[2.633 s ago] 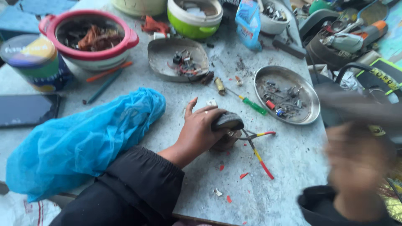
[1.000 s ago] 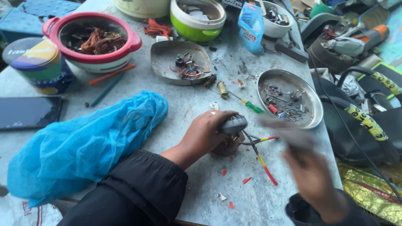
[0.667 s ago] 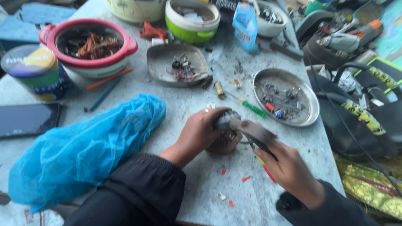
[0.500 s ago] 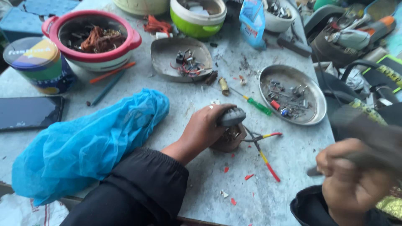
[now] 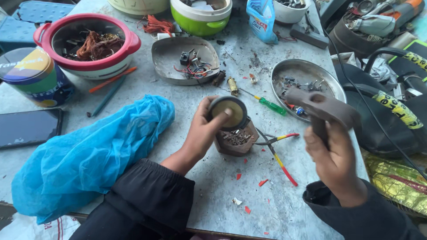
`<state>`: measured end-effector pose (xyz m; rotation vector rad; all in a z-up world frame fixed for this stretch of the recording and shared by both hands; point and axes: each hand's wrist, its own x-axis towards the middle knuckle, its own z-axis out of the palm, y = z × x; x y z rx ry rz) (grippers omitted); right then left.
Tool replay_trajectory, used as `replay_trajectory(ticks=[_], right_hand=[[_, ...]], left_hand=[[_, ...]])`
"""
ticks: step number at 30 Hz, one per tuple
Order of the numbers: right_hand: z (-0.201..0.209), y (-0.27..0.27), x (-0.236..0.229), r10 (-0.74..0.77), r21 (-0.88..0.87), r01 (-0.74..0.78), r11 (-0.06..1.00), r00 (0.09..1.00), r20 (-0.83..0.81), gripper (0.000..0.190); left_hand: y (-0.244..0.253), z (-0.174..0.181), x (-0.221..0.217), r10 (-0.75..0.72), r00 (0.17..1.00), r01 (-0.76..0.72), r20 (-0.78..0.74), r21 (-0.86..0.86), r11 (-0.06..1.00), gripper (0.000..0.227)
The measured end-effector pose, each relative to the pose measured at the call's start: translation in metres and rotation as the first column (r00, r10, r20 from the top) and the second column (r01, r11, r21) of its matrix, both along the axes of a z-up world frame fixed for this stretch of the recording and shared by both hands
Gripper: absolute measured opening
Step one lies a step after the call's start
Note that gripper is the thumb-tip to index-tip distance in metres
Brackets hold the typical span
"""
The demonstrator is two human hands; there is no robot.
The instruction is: The person disassembles a cylindrical electronic component, likely a speaker, using a screwdriver, hammer, and pliers. They pry open the casing, hammer the edges to loosen parts, and extract internal components, placing them on a cluttered workbench.
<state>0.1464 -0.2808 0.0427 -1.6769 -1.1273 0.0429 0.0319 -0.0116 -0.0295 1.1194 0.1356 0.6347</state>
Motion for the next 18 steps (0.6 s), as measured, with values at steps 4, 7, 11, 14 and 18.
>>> replay_trajectory(ticks=[4, 7, 11, 14, 18], right_hand=[[-0.009, 0.018, 0.007, 0.126, 0.014, -0.125, 0.992, 0.981, -0.148, 0.067], [-0.011, 0.020, 0.008, 0.082, -0.049, -0.094, 0.994, 0.976, -0.204, 0.064], [-0.016, 0.016, 0.010, 0.077, -0.073, -0.091, 0.993, 0.981, -0.178, 0.067], [-0.026, 0.018, 0.015, 0.070, -0.126, -0.083, 0.989, 0.992, -0.105, 0.053], [-0.025, 0.022, 0.011, 0.075, -0.257, -0.025, 0.966, 0.980, 0.184, 0.043]], left_hand=[[0.008, -0.004, -0.003, -0.019, 1.000, 0.020, 0.006, -0.148, 0.989, 0.043], [0.013, -0.004, -0.004, -0.027, 1.000, 0.028, 0.012, -0.113, 0.993, 0.043], [0.011, -0.002, -0.003, -0.026, 1.000, 0.025, -0.016, -0.064, 0.998, 0.043], [0.003, -0.004, -0.003, 0.122, 0.991, -0.101, -0.058, 0.284, 0.953, 0.045], [-0.007, -0.004, -0.007, 0.220, 0.967, -0.104, -0.125, 0.596, 0.796, 0.046]])
